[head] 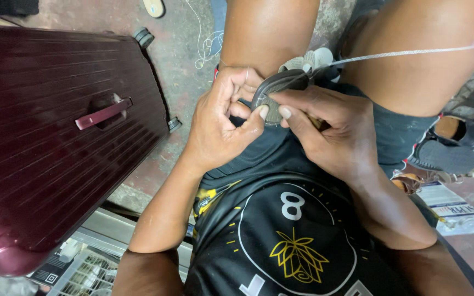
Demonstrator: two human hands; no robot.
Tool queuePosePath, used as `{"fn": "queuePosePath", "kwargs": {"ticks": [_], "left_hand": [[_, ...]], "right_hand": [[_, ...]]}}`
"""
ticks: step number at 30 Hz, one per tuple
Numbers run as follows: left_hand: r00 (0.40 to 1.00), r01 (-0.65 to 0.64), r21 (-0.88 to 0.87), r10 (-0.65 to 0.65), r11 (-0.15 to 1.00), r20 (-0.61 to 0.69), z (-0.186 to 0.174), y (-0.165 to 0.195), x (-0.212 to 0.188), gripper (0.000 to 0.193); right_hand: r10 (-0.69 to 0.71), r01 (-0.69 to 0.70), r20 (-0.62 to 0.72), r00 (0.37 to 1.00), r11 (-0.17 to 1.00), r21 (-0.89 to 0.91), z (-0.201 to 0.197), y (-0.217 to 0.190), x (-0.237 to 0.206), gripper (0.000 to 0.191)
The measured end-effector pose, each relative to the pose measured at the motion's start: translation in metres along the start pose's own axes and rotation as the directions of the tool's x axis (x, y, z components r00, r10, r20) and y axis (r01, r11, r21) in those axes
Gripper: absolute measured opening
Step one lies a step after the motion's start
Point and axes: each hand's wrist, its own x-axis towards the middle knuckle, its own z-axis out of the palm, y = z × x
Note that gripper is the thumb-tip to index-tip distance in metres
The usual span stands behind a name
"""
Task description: The person sews a beige sandal using a needle and white thread. They repeatedly push the needle through the sole and pull the thread to secure the sandal's components.
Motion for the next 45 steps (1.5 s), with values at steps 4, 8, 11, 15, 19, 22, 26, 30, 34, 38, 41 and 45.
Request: {"fn": "queuePosePath", "kwargs": {"ticks": [4,8,11,15,19,22,26,30,34,38,41,45], "left_hand": [[0.999,-0.036,0.083,0.037,0.996,-0.004,0.004,-0.001,-0.002,0.038],[0.997,-0.075,0.167,0.074,0.983,0.01,0.007,-0.001,-0.002,0.038],[0.996,-0.085,0.177,0.084,0.981,0.009,0.01,0.0,-0.003,0.04],[0.991,-0.133,0.208,0.127,0.969,0.044,0.018,0.001,-0.003,0.041],[0.981,-0.176,0.207,0.154,0.962,0.119,0.035,-0.001,0.0,0.04],[0.962,-0.225,0.199,0.186,0.954,0.198,0.051,-0.006,0.009,0.046],[0.929,-0.234,0.165,0.17,0.958,0.328,0.064,-0.013,0.025,0.029],[0.905,-0.228,0.108,0.169,0.968,0.391,0.067,-0.021,0.047,0.012],[0.907,-0.234,0.057,0.197,0.971,0.372,0.07,-0.027,0.058,0.012],[0.915,-0.199,-0.009,0.189,0.98,0.356,0.071,-0.032,0.06,0.015],[0.917,-0.21,-0.015,0.202,0.978,0.344,0.073,-0.036,0.061,0.018],[0.912,-0.254,-0.075,0.264,0.964,0.315,0.075,-0.041,0.063,0.019]], "right_hand": [[-0.019,0.019,0.003,1.0,0.999,-0.05,-0.004,-0.001,-0.006,0.025],[-0.026,0.026,-0.007,1.0,0.999,-0.038,-0.007,-0.005,-0.008,0.023],[-0.026,0.025,-0.002,1.0,0.996,-0.09,-0.011,-0.009,-0.01,0.024],[-0.021,0.021,0.003,1.0,0.983,-0.182,-0.023,-0.012,-0.02,0.023],[0.021,-0.018,0.013,1.0,0.982,-0.189,-0.042,-0.003,-0.036,0.029],[0.016,-0.002,0.066,0.998,0.979,-0.205,-0.063,0.018,-0.042,0.029],[0.121,-0.088,0.125,0.985,0.966,-0.242,-0.095,0.048,-0.047,0.02],[0.044,0.005,0.223,0.974,0.977,-0.215,-0.114,0.069,-0.044,0.018],[0.046,-0.011,0.275,0.96,0.992,-0.128,-0.12,0.072,-0.039,0.015],[-0.004,0.06,0.327,0.945,0.985,-0.161,-0.126,0.07,-0.031,0.015],[-0.015,0.084,0.343,0.939,0.979,-0.188,-0.128,0.071,-0.028,0.014],[-0.023,0.113,0.349,0.937,0.964,-0.241,-0.128,0.071,-0.029,0.015]]}}
